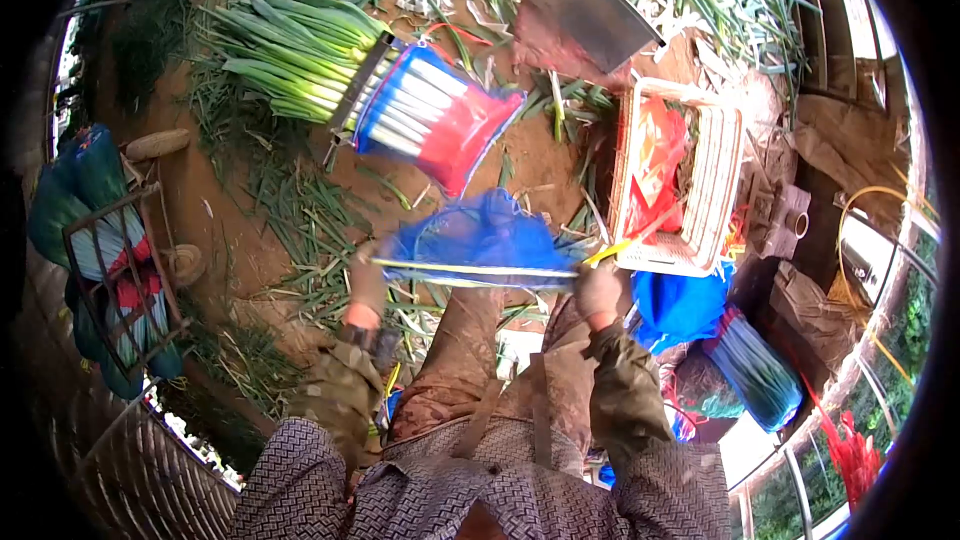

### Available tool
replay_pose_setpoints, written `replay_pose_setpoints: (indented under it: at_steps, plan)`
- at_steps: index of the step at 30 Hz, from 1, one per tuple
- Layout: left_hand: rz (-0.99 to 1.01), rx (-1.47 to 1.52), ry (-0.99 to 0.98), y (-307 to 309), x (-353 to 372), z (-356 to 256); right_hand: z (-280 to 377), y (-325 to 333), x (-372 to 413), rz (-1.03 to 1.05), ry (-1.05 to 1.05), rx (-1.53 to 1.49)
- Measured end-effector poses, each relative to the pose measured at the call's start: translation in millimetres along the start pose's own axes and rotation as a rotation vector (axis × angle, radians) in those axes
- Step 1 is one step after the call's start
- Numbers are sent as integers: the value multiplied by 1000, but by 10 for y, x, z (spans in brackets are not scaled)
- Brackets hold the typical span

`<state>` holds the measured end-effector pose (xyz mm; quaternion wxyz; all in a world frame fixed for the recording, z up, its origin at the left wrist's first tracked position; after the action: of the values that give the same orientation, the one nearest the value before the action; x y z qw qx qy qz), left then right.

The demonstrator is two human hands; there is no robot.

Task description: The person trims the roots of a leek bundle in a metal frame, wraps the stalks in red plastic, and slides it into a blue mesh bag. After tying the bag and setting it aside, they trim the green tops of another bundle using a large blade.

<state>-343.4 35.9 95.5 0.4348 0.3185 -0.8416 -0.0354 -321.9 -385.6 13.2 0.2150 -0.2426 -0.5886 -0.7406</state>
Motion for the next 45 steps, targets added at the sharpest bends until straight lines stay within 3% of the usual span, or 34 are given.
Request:
replay_pose_setpoints:
  at_steps: [2,4,5,7,9,10,12,13,14,16,17,18,20,21,22,23,24,27,28,30,32,34,36,38,42,44,45]
  plan:
    - [176,125,239,35,161,433,-61,288,-222,-118,-78,-77]
    - [90,-88,217,149,274,338,43,925,-288,-211,-58,-13]
    - [170,-580,-229,374,-92,495,77,1167,-281,-293,-24,-26]
    - [95,-717,-251,518,-270,264,280,1571,-156,-397,80,-118]
    - [13,-907,-246,534,-476,-117,510,1584,35,-506,235,-16]
    - [-65,-620,-143,584,-632,-79,539,1431,99,-403,174,-59]
    - [-177,-23,2,632,-1137,69,902,1426,348,-425,178,-192]
    - [-132,266,195,555,-1102,-240,1051,1373,444,-494,197,-406]
    - [-64,549,399,484,-962,-498,956,1061,488,-471,233,-364]
    - [11,480,34,491,-1387,-501,1029,883,668,-246,64,-171]
    - [-49,536,42,318,-703,-1339,1069,857,686,-197,19,-199]
    - [7,320,-37,288,-671,-1460,1101,828,694,-163,-41,-245]
    - [26,34,-385,133,-424,-1712,931,507,629,-197,50,-443]
    - [-58,113,-669,7,-342,-1534,781,313,567,-22,2,-596]
    - [-92,-28,-777,-42,-272,-1564,938,514,589,171,92,-1128]
    - [-139,-164,-884,-91,-198,-1596,1053,796,603,243,264,-1129]
    - [-137,-517,-770,-75,10,-1729,1247,1273,642,121,652,-942]
    - [-83,-762,-858,-78,221,-1790,176,903,678,440,45,-959]
    - [-44,-795,-891,-105,256,-1767,271,1349,827,210,60,-1223]
    - [62,-887,-968,-246,364,-1770,3,1701,540,-336,96,-462]
    - [190,-1009,-1064,-482,555,-1803,431,2027,471,-410,76,-829]
    - [233,-958,-1220,-758,695,-1682,1351,2465,564,-407,407,-623]
    - [302,-915,-1360,-997,724,-1549,2069,2591,665,-142,442,-637]
    - [288,-981,-1309,-1025,990,-1760,2430,2454,673,-324,586,-382]
    - [255,-901,-1370,-890,1058,-1912,2407,2080,381,-423,441,-385]
    - [216,-876,-1407,-794,993,-1928,2415,2382,550,-450,513,-437]
    - [233,-823,-1328,-714,944,-1932,2398,2552,653,-475,553,-471]
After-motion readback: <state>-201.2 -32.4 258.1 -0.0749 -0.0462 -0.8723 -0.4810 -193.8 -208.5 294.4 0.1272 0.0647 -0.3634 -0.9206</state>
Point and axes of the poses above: each hand's wrist, its own x-axis away from the middle knuckle, its own y-axis out of the back of the hand, z = x × y, the point moved 4 cm from there along -x, towards the middle knuckle, and after that the axes turned 2 degrees about -z, right-handed, at the moved point
